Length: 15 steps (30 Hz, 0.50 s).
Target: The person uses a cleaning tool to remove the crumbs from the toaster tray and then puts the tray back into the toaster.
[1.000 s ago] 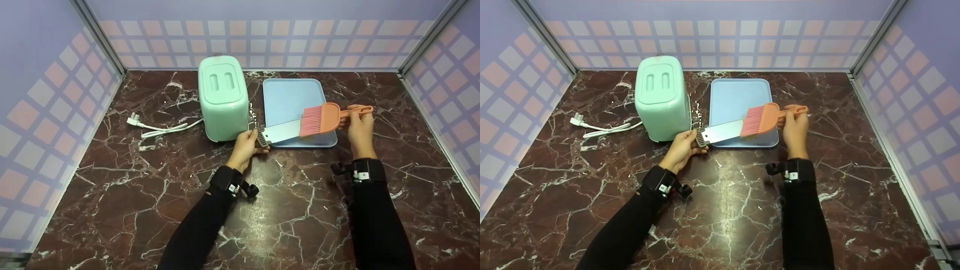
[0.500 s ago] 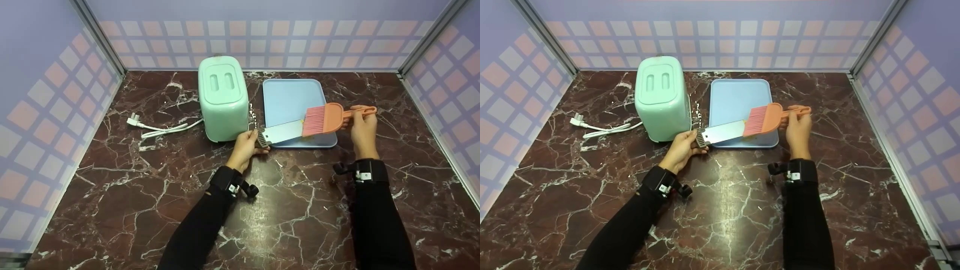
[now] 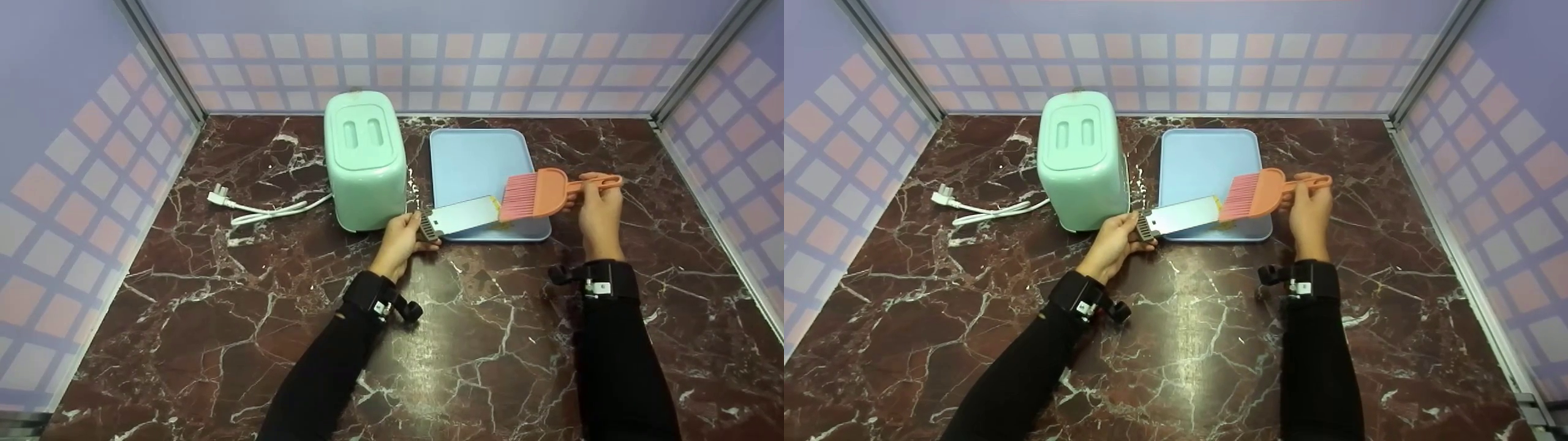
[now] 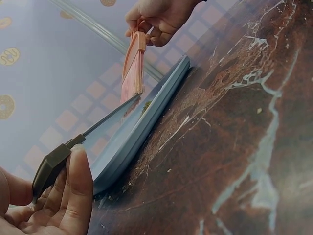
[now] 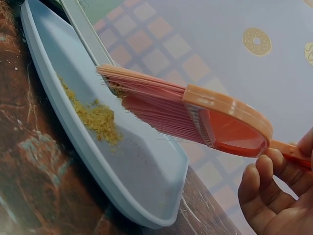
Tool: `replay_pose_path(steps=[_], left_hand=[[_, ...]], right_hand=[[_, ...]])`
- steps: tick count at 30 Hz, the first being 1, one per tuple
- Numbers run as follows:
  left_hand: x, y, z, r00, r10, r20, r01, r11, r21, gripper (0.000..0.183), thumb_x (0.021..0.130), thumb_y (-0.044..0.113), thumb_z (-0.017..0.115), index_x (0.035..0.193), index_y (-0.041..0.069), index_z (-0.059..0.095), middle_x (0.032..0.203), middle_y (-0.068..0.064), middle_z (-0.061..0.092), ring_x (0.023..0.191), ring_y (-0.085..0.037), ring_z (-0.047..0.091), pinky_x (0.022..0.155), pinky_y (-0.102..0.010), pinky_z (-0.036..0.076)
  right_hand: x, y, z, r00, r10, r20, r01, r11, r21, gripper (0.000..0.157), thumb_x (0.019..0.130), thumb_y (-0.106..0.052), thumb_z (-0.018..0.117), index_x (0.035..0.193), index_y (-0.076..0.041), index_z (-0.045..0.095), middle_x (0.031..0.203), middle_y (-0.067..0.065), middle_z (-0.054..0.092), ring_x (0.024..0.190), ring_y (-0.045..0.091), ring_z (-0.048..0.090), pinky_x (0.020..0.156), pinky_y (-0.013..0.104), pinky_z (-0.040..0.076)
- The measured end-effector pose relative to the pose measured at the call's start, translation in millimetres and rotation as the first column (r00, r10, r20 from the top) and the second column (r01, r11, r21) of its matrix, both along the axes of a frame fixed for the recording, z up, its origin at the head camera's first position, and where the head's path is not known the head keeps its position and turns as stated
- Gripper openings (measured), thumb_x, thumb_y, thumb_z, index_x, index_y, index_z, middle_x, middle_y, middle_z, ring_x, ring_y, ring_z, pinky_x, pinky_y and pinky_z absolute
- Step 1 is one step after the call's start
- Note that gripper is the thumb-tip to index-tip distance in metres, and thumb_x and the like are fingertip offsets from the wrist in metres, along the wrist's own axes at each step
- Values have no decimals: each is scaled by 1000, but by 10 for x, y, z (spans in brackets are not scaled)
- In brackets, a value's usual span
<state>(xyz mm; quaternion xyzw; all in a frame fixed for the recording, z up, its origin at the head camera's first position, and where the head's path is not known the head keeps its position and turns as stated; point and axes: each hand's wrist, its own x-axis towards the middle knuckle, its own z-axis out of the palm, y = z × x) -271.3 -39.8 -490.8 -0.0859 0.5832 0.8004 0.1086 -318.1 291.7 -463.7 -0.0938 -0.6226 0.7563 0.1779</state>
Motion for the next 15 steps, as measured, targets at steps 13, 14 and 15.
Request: replay_pose_path(steps=[13, 14, 15], left_hand=[[-3, -9, -1, 1000, -7, -12, 8, 1000, 6, 33, 118, 15, 40, 119, -12, 58, 88, -15, 65, 70, -22, 70, 66, -28, 67], [-2, -8, -2, 1000, -8, -13, 8, 1000, 8, 33, 118, 15, 40, 119, -13, 58, 88, -15, 65, 70, -22, 70, 66, -28, 67], [-2, -7, -3, 1000, -9, -14, 9, 1000, 9, 33, 118, 15, 40, 120, -13, 58, 88, -15, 65, 70, -22, 70, 66, -28, 67]], right_hand=[[22, 83, 8, 999, -22, -25, 22, 1000, -21, 14, 109, -1, 43, 113, -3, 56, 75, 7, 62, 56, 13, 60, 48, 22, 54], [24, 85, 9, 999, -31, -33, 30, 999, -28, 14, 109, -1, 43, 112, -3, 56, 76, 7, 62, 56, 13, 60, 48, 22, 54], [27, 87, 12, 998, -42, -41, 40, 998, -39, 14, 109, 0, 43, 112, -3, 56, 76, 8, 61, 56, 13, 60, 47, 22, 54]])
